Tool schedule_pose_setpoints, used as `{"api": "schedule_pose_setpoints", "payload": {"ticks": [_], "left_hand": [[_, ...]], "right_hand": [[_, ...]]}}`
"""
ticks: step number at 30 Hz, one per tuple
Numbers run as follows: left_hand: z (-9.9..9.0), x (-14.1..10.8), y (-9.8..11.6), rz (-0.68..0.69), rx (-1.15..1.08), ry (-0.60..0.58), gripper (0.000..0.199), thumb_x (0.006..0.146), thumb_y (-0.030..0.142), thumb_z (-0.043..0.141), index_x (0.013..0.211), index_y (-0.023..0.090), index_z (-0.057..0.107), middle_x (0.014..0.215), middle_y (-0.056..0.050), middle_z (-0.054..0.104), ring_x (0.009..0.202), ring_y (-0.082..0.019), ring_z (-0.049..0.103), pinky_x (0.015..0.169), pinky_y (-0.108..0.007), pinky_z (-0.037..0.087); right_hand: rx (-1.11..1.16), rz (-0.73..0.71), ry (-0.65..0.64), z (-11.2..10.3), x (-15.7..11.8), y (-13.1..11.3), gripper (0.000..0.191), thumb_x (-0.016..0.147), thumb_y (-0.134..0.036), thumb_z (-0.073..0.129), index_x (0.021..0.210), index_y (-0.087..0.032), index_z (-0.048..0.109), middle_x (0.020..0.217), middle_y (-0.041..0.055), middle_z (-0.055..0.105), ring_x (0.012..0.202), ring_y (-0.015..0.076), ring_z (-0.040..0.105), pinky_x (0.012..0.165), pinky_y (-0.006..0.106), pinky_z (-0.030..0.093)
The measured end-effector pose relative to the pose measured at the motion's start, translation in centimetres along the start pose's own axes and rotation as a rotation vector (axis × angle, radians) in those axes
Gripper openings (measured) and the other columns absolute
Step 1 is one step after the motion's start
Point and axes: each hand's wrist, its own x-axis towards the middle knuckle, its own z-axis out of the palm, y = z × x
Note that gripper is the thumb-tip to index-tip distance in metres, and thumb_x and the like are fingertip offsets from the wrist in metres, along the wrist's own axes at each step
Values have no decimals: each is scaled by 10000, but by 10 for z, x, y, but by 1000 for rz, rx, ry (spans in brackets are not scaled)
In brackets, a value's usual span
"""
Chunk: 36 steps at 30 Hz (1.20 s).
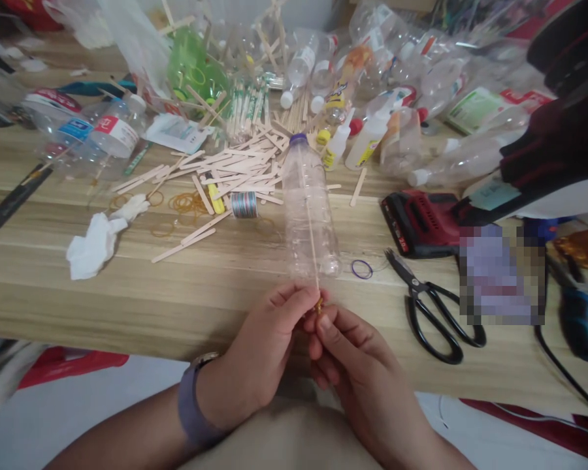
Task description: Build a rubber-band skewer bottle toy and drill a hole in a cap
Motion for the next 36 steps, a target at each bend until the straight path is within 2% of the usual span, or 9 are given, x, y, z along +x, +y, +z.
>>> {"api": "schedule_pose_setpoints", "payload": {"ticks": [5,9,11,14,16,19,23,30,36], "left_hand": [[0,-3,0,13,-10,-11,196,843,310,575,708,168,563,512,35,537,433,-114,557,421,-213,492],[0,-2,0,33,-33,12,272,893,443,521,854,183,592,577,21,573,463,-139,565,406,-237,489],[-1,-2,0,41,-14,-32,315,893,479,528,831,177,593,551,22,559,448,-133,552,404,-228,473],[-4,-3,0,66,20,-103,279,860,413,600,756,154,602,530,25,539,475,-120,571,468,-216,487],[-5,-5,1,70,42,-115,196,824,341,646,798,147,631,551,24,564,504,-122,597,518,-224,507],[-6,-7,1,50,65,-100,176,815,320,646,793,146,637,532,21,571,490,-126,595,527,-238,511],[-7,-4,-2,44,71,-60,310,829,412,631,657,171,539,477,21,550,434,-129,558,465,-245,497],[-8,2,-11,102,166,47,376,801,508,651,665,206,473,434,60,513,360,-126,524,359,-219,451],[-8,-6,-4,79,189,-31,375,839,492,605,648,178,535,510,17,565,475,-126,571,495,-237,493]], "right_hand": [[14,-12,-11,2,0,-2,265,765,-369,806,669,-160,675,557,-32,567,421,36,383,415,147,383],[-14,-20,-23,2,-1,-4,248,776,-375,797,715,-160,691,542,-38,559,422,35,389,422,140,387],[-15,-30,-23,1,-1,-4,256,775,-379,798,707,-159,686,544,-40,558,421,34,383,420,141,390],[-27,-50,-9,-1,-1,-4,295,777,-390,794,658,-156,661,542,-40,559,411,32,367,418,145,390],[-58,-64,-4,-3,-2,-3,333,788,-405,782,625,-152,639,537,-36,561,411,33,375,420,144,381],[-110,-74,-17,-7,-2,0,349,816,-415,757,624,-152,630,538,-33,566,419,33,405,424,138,364],[-177,-73,-39,-9,-2,4,319,837,-448,731,710,-162,666,558,-37,577,436,36,443,437,133,366],[-214,-62,-54,-13,-2,6,339,832,-477,725,725,-162,656,558,-46,560,451,40,453,449,140,360],[-222,-80,-55,-14,-2,7,335,850,-470,705,725,-165,644,558,-48,542,462,45,433,454,148,339]]}}
